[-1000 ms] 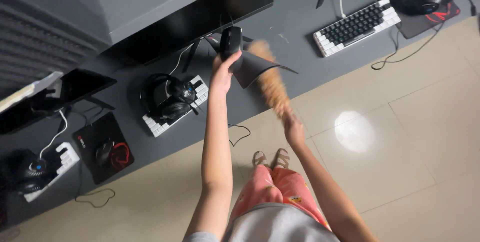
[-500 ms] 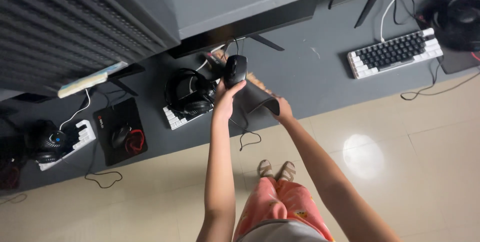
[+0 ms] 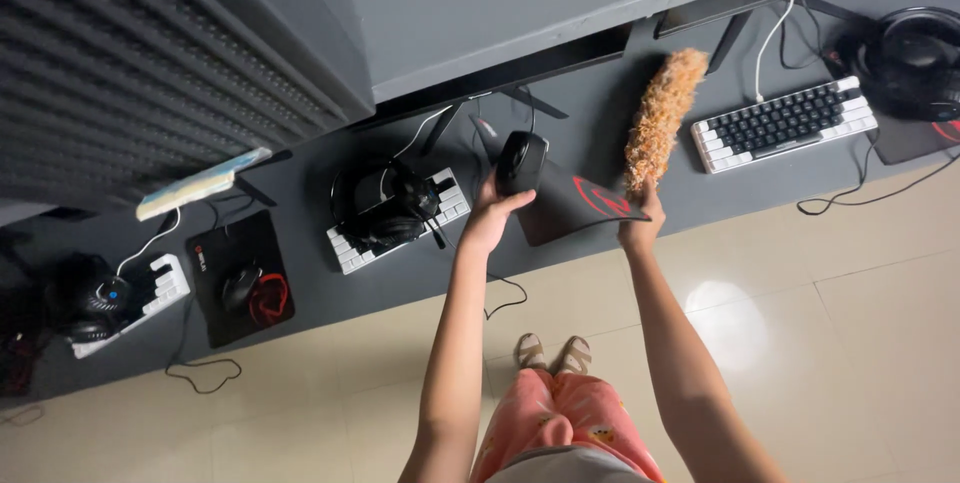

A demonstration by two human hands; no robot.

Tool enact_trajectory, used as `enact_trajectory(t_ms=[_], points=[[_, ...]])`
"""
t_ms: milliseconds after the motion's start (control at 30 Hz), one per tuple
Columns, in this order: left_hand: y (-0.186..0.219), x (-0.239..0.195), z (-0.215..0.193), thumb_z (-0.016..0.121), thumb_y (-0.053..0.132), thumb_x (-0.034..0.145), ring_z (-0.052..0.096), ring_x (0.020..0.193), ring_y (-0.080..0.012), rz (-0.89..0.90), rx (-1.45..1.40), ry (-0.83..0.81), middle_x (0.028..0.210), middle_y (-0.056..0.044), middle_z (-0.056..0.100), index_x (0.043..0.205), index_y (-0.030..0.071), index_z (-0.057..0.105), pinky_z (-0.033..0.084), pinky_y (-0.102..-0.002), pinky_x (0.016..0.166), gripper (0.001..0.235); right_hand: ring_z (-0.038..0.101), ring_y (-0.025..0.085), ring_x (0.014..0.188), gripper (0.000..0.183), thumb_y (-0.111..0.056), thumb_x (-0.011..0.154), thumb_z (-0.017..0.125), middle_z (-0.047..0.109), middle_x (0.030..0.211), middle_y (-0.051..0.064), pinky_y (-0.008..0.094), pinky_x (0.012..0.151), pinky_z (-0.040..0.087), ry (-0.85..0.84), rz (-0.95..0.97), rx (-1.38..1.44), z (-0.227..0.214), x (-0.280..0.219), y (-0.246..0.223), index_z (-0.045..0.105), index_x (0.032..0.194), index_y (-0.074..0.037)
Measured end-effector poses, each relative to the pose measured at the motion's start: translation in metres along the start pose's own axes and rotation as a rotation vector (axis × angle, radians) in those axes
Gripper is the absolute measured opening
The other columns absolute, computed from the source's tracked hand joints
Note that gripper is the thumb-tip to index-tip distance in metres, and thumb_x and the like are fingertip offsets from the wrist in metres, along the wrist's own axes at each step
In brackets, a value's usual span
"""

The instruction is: The person uses a fluffy duster to clean a row of computer desks. They wipe the surfaces, keyboards, mousepads, and the areas around the monitors and headphones. The person moves along the row, cleaning each station sequentially.

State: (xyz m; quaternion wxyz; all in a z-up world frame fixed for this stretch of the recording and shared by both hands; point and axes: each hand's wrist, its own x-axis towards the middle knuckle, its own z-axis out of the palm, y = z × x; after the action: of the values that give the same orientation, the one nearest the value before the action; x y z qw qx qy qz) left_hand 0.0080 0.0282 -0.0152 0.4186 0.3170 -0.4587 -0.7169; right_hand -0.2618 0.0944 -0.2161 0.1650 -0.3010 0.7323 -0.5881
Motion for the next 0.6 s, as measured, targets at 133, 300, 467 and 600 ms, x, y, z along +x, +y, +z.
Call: enact_trajectory(t_ms=[133, 300, 467, 600], points=[[-0.072, -0.004, -0.032, 0.086, 0.019, 0.075, 0.057, 0.120, -0.0188, -0.089, 0.220, 0.079, 0.128, -0.005, 0.063, 0.136, 0.006, 0.059, 0.044, -0.032, 0.104, 0.069, 0.074, 0.028, 0.101, 0.034, -0.017, 0.103, 0.059, 0.075, 0.113, 0.018, 0.040, 0.087, 0.057, -0.235, -0.268, -0.111, -0.016, 0.008, -0.045, 0.065, 0.135, -0.006], [-0.160, -0.017, -0.071, 0.092, 0.025, 0.061, 0.062, 0.119, -0.0279, -0.299, 0.645, 0.433, 0.128, -0.014, 0.060, 0.124, 0.004, 0.065, 0.051, -0.038, 0.099, 0.072, 0.066, 0.046, 0.099, 0.048, -0.011, 0.091, 0.061, 0.069, 0.123, 0.020, 0.053, 0.083, 0.054, -0.687, -0.367, -0.549, 0.016, 0.020, -0.101, 0.064, 0.136, -0.026], [-0.173, -0.004, -0.075, 0.092, 0.027, 0.060, 0.061, 0.119, -0.0329, -0.215, 0.741, 0.479, 0.130, -0.017, 0.059, 0.121, 0.002, 0.064, 0.050, -0.041, 0.099, 0.072, 0.067, 0.045, 0.101, 0.047, -0.013, 0.098, 0.056, 0.066, 0.129, 0.019, 0.053, 0.085, 0.055, -0.355, -0.285, -0.576, 0.059, 0.038, -0.048, 0.057, 0.144, -0.026], [-0.163, -0.001, -0.077, 0.093, 0.031, 0.059, 0.057, 0.120, -0.0386, -0.233, 0.978, 0.407, 0.132, -0.019, 0.054, 0.118, 0.002, 0.063, 0.048, -0.044, 0.099, 0.073, 0.067, 0.046, 0.101, 0.056, -0.016, 0.102, 0.052, 0.067, 0.123, 0.021, 0.053, 0.090, 0.054, -0.711, -0.184, -0.810, 0.064, 0.016, -0.061, 0.050, 0.154, -0.038]])
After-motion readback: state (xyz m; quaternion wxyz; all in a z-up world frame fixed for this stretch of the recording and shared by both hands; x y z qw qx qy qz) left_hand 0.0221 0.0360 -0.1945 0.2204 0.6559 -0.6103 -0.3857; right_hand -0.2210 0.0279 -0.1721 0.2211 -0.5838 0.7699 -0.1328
